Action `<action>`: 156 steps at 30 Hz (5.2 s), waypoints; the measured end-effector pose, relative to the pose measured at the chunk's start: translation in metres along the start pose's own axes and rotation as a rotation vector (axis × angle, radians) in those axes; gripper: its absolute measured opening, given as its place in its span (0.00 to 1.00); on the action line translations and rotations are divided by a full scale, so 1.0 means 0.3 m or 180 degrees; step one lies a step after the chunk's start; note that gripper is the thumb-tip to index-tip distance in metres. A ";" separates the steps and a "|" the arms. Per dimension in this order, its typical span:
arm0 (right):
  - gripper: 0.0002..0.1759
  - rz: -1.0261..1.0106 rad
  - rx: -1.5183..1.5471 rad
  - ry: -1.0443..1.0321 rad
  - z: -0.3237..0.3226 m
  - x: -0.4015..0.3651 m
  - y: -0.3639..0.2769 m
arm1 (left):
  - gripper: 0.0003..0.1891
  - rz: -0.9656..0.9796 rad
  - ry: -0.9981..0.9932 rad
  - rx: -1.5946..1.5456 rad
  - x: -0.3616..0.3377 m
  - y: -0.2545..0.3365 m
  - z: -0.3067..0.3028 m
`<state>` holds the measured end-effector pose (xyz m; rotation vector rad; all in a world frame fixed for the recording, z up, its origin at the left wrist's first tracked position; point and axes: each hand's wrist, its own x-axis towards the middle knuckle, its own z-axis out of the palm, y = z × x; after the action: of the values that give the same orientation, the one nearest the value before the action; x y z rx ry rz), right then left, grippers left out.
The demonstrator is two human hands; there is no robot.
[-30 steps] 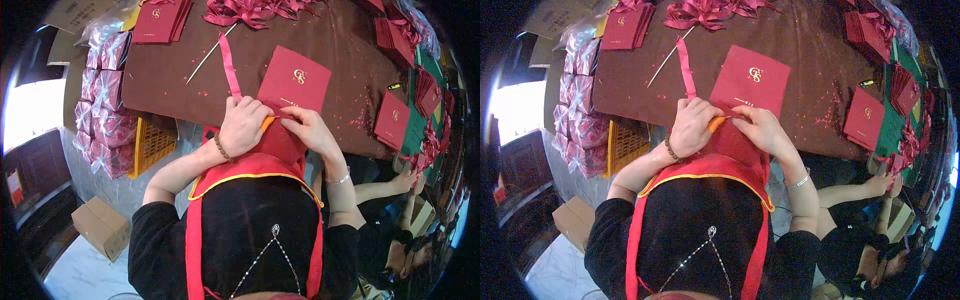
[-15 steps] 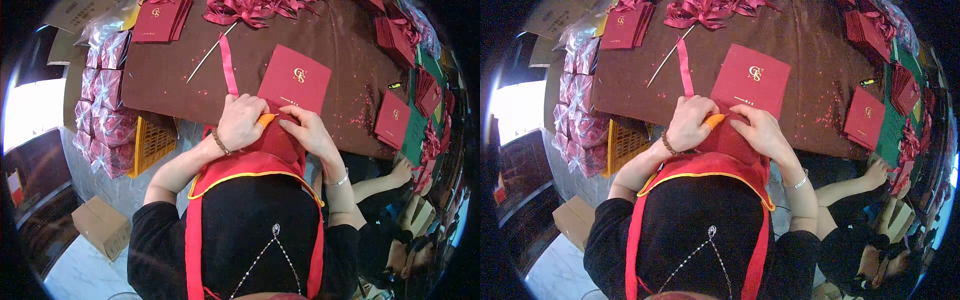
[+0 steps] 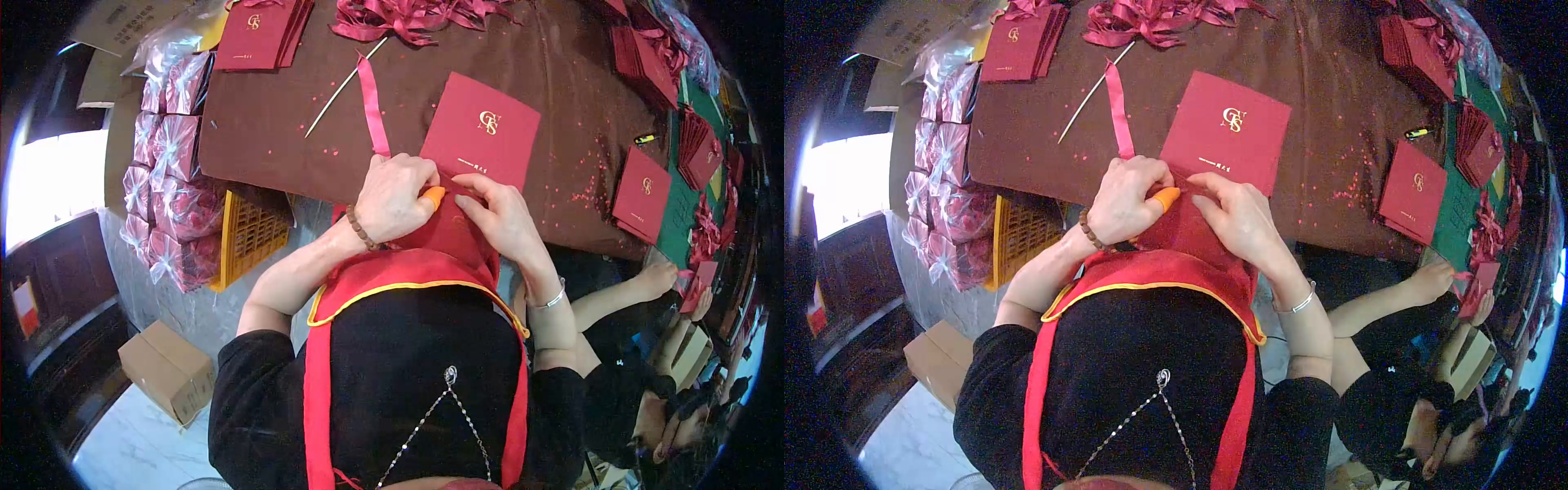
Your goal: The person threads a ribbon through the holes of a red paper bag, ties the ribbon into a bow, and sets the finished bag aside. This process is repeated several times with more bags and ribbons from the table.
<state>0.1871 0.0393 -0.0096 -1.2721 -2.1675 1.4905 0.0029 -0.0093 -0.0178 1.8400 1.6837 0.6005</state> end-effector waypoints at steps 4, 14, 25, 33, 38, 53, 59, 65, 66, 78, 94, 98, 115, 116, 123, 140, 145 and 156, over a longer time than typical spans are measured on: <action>0.16 0.0123 -0.0014 -0.0030 0.001 -0.004 -0.001 | 0.08 -0.0050 -0.0014 -0.0134 -0.002 -0.016 0.006; 0.16 0.0257 0.0063 -0.0053 0.007 -0.005 0.003 | 0.05 0.0593 0.0875 0.0211 -0.022 0.011 0.052; 0.18 0.0357 0.0269 -0.0173 0.010 0.005 0.039 | 0.05 0.0472 0.0991 0.0077 -0.035 0.001 0.075; 0.16 0.0359 0.0641 -0.0227 0.016 -0.007 0.053 | 0.04 0.0386 0.0804 0.0050 -0.049 -0.003 0.070; 0.16 0.0584 0.1420 -0.0412 0.006 -0.002 0.065 | 0.04 0.0351 0.0832 0.0014 -0.056 -0.010 0.077; 0.18 0.0714 0.1675 -0.0760 -0.039 0.042 0.066 | 0.07 0.0571 0.1002 -0.0040 -0.060 -0.012 0.091; 0.17 0.0738 0.1729 -0.0684 -0.028 0.020 0.063 | 0.07 0.0535 0.0869 0.0007 -0.065 -0.014 0.070; 0.16 0.0816 0.1659 -0.0651 -0.029 0.009 0.057 | 0.05 0.0572 0.0770 0.0384 -0.074 0.012 0.065; 0.16 0.0805 0.1729 -0.0632 -0.025 0.009 0.056 | 0.04 0.0628 0.0788 0.0484 -0.071 0.019 0.063; 0.17 0.0285 0.0414 -0.0220 -0.005 -0.021 0.028 | 0.02 0.0347 0.0583 0.0431 -0.040 0.033 0.039; 0.17 0.0441 0.1247 -0.0394 0.003 -0.022 0.059 | 0.06 0.0899 0.0575 0.0685 -0.054 0.044 0.041; 0.20 0.0378 0.0997 -0.0306 0.015 -0.027 0.071 | 0.07 0.0848 0.0626 0.0701 -0.053 0.050 0.045; 0.18 -0.0006 0.0026 0.0133 0.020 -0.070 0.014 | 0.07 0.1541 0.0723 0.0944 -0.041 0.036 0.028; 0.16 -0.0153 0.0057 0.0205 0.027 -0.066 0.015 | 0.05 0.1555 0.0820 0.0846 -0.032 0.031 0.032; 0.11 -0.0655 -0.0154 0.0342 0.030 -0.081 -0.023 | 0.06 0.0985 -0.0712 -0.0112 0.095 -0.026 -0.070; 0.10 -0.0978 -0.0480 0.0518 0.053 -0.088 -0.030 | 0.12 0.1032 -0.3608 -0.0312 0.286 -0.029 -0.096; 0.09 -0.0885 -0.0243 0.0488 0.047 -0.080 -0.030 | 0.13 0.0653 -0.3897 -0.0845 0.290 -0.023 -0.080; 0.10 -0.0943 -0.0346 0.0327 0.057 -0.085 -0.033 | 0.11 0.1485 -0.3479 -0.0228 0.264 -0.017 -0.089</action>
<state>0.1869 0.0081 -0.0020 -0.9796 -2.2758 1.1811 -0.0102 0.0724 -0.0053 1.9397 0.5153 -0.2016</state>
